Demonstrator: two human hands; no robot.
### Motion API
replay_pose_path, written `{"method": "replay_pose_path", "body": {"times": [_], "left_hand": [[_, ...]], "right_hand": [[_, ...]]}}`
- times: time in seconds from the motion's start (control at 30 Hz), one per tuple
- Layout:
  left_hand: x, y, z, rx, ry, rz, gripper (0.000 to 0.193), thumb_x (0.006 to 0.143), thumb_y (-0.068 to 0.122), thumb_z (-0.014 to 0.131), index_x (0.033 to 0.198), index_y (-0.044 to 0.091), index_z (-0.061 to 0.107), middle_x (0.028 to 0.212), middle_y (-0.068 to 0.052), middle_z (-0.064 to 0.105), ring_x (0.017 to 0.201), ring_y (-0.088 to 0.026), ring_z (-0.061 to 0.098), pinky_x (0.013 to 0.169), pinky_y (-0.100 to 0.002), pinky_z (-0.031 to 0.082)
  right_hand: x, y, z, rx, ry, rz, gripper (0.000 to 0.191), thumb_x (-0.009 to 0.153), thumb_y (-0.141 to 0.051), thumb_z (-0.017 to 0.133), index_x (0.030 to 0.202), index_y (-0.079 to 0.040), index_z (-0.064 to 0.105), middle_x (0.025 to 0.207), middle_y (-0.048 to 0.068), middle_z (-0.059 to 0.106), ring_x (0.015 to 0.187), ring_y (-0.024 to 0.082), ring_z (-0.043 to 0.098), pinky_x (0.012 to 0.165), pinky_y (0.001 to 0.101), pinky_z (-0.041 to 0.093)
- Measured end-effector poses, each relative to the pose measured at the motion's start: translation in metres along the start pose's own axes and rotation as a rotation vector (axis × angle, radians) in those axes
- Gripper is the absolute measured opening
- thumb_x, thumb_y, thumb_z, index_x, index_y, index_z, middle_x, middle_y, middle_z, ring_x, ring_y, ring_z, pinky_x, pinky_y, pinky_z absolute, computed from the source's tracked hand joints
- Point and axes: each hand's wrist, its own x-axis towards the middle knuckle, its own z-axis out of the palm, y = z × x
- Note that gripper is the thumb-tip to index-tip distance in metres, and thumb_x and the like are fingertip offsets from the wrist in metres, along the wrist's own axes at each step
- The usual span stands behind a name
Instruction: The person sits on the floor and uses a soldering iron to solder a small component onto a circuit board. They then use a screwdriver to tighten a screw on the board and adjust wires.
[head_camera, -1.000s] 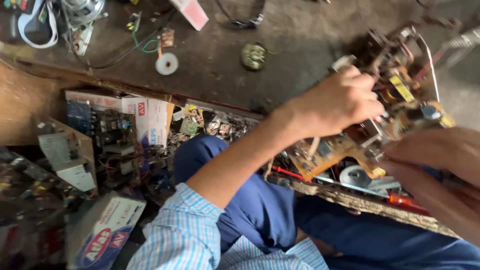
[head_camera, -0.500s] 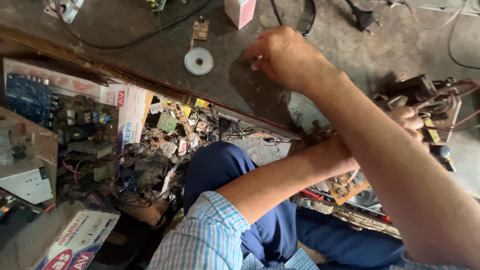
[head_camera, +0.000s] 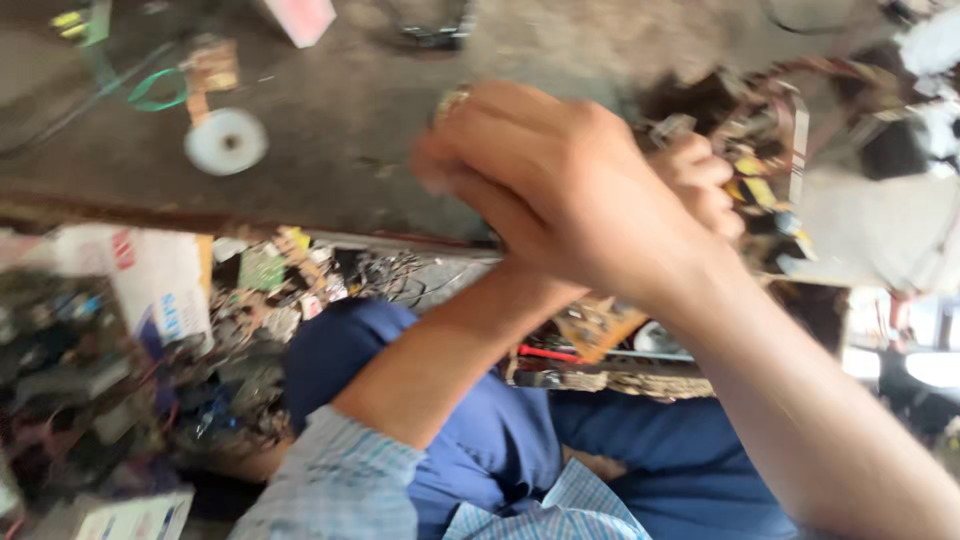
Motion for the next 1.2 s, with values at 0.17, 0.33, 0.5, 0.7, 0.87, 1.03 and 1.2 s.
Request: {"method": "replay_pose_path", "body": {"times": [0.17,0.33,0.5,0.7,0.87,1.03,1.2], "left_hand": [[0.020,-0.017,-0.020,-0.471,-0.060,0.096,0.006,0.097,0.009,0.058,0.092,0.009,0.061,0.096,-0.003,0.051,0.097,-0.023,0.054,0.088,-0.037,0.044],[0.050,-0.014,-0.025,-0.553,-0.186,0.114,0.004,0.091,0.007,0.064,0.093,0.006,0.068,0.099,-0.007,0.056,0.102,-0.027,0.058,0.093,-0.040,0.045],[0.062,-0.010,-0.011,-0.575,-0.310,0.067,0.018,0.097,0.001,0.064,0.114,0.003,0.058,0.108,-0.007,0.060,0.106,-0.027,0.059,0.097,-0.041,0.046],[0.065,-0.005,0.008,-0.589,-0.365,-0.028,0.029,0.100,-0.003,0.065,0.118,0.007,0.045,0.101,-0.003,0.060,0.098,-0.024,0.060,0.092,-0.042,0.046],[0.065,-0.013,0.012,-0.630,-0.371,-0.022,0.029,0.099,0.003,0.064,0.119,0.009,0.045,0.107,-0.006,0.061,0.104,-0.027,0.061,0.097,-0.043,0.047],[0.064,-0.016,0.012,-0.652,-0.374,-0.029,0.027,0.102,0.005,0.063,0.120,0.010,0.044,0.107,-0.005,0.061,0.104,-0.026,0.061,0.097,-0.043,0.047],[0.065,-0.017,0.010,-0.652,-0.360,-0.028,0.029,0.101,0.004,0.063,0.120,0.011,0.043,0.105,-0.005,0.062,0.102,-0.026,0.061,0.096,-0.043,0.047]], "right_hand": [[-0.138,-0.002,-0.086,-0.013,0.382,0.433,0.007,0.097,0.010,0.067,0.102,0.007,0.066,0.103,0.015,0.068,0.095,0.023,0.068,0.081,0.0333,0.056],[-0.227,0.042,-0.109,-0.070,0.488,0.669,0.005,0.107,0.005,0.070,0.111,0.003,0.070,0.109,0.012,0.070,0.091,0.015,0.067,0.082,0.0292,0.054],[-0.253,0.078,-0.086,-0.144,0.429,0.653,0.009,0.097,-0.005,0.075,0.106,-0.003,0.074,0.096,0.011,0.068,0.082,0.023,0.068,0.071,0.0341,0.054],[-0.247,0.105,-0.080,-0.114,0.264,0.666,0.011,0.094,-0.014,0.069,0.102,-0.007,0.072,0.082,0.009,0.071,0.068,0.028,0.069,0.058,0.0403,0.054],[-0.237,0.115,-0.075,-0.098,0.215,0.700,0.016,0.093,-0.016,0.067,0.104,-0.006,0.072,0.077,0.009,0.071,0.062,0.029,0.069,0.053,0.0412,0.053],[-0.229,0.125,-0.075,-0.040,0.190,0.763,0.017,0.089,-0.017,0.070,0.103,-0.010,0.077,0.067,0.011,0.070,0.058,0.030,0.069,0.054,0.0433,0.054],[-0.221,0.124,-0.075,0.042,0.192,0.840,0.019,0.086,-0.014,0.068,0.101,-0.010,0.079,0.066,0.014,0.071,0.060,0.031,0.070,0.059,0.0433,0.056]]}}
